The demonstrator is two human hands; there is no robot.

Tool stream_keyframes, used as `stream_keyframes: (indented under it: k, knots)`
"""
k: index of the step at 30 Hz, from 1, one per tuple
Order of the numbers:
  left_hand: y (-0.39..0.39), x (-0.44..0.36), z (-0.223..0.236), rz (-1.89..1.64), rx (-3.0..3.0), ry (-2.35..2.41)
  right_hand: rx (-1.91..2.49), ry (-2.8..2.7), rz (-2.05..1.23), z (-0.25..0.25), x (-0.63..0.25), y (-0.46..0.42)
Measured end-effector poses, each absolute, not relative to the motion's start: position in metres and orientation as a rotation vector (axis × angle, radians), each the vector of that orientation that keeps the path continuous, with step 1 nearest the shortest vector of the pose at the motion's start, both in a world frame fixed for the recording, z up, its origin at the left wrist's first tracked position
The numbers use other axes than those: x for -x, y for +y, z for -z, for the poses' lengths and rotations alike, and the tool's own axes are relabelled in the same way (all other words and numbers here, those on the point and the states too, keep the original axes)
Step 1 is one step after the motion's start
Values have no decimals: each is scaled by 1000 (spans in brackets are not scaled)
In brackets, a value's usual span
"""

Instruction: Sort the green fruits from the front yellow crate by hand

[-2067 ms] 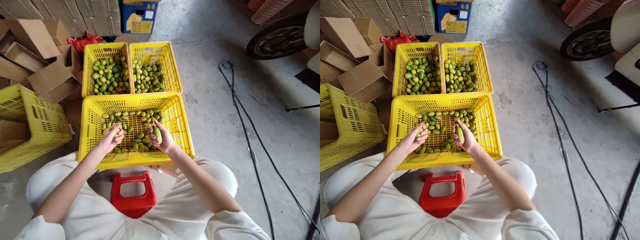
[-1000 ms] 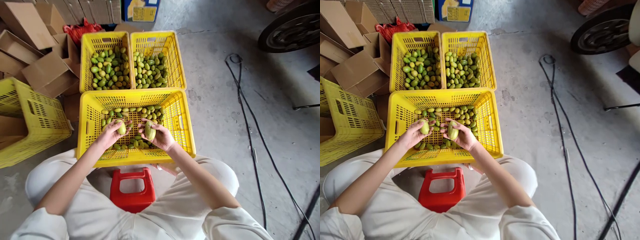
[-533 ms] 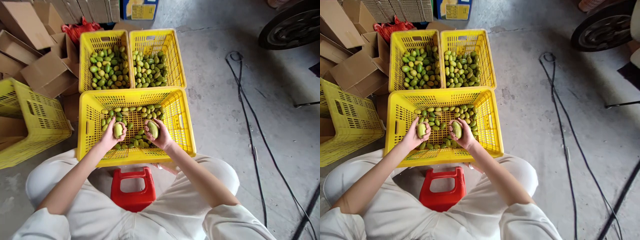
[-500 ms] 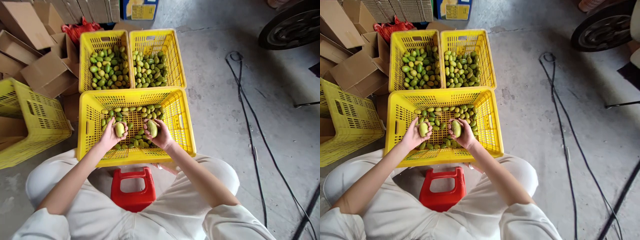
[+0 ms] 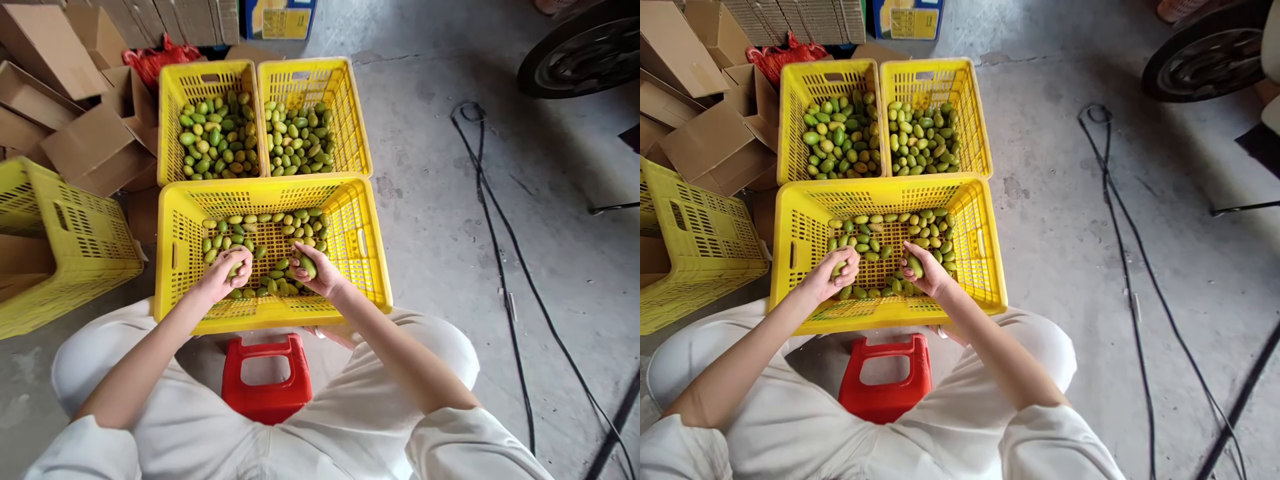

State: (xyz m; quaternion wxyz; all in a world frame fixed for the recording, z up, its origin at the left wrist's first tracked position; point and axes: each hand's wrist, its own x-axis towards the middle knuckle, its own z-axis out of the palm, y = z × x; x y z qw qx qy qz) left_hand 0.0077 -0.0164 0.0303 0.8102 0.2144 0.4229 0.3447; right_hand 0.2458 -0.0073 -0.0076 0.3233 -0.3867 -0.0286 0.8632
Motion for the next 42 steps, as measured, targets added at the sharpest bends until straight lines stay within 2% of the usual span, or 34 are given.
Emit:
stream_keyframes:
  k: [8,15,23,29,34,42]
  knots:
    - [-13,-14,-35,-854,-240,988,935,65,-2125,0,-241,-7]
    - [-13,-8,-31,-929,-320,976,919,-136,-2194,-7,-238,-13]
    - [-8,-14,-36,-774,-294,1040,1019,-54,-2340,8,-240,-12]
    - [-4,-8,-38,-846,-180,1083,1020,45,-2126,-3,-243,-1]
    - [-4,-2,-38,-812,-397,1047,1057,-136,-2050,-2,-249,1]
    - [-10,-7,-22,-715,-253,1148,1172,-198,-2237,12,-240,-13]
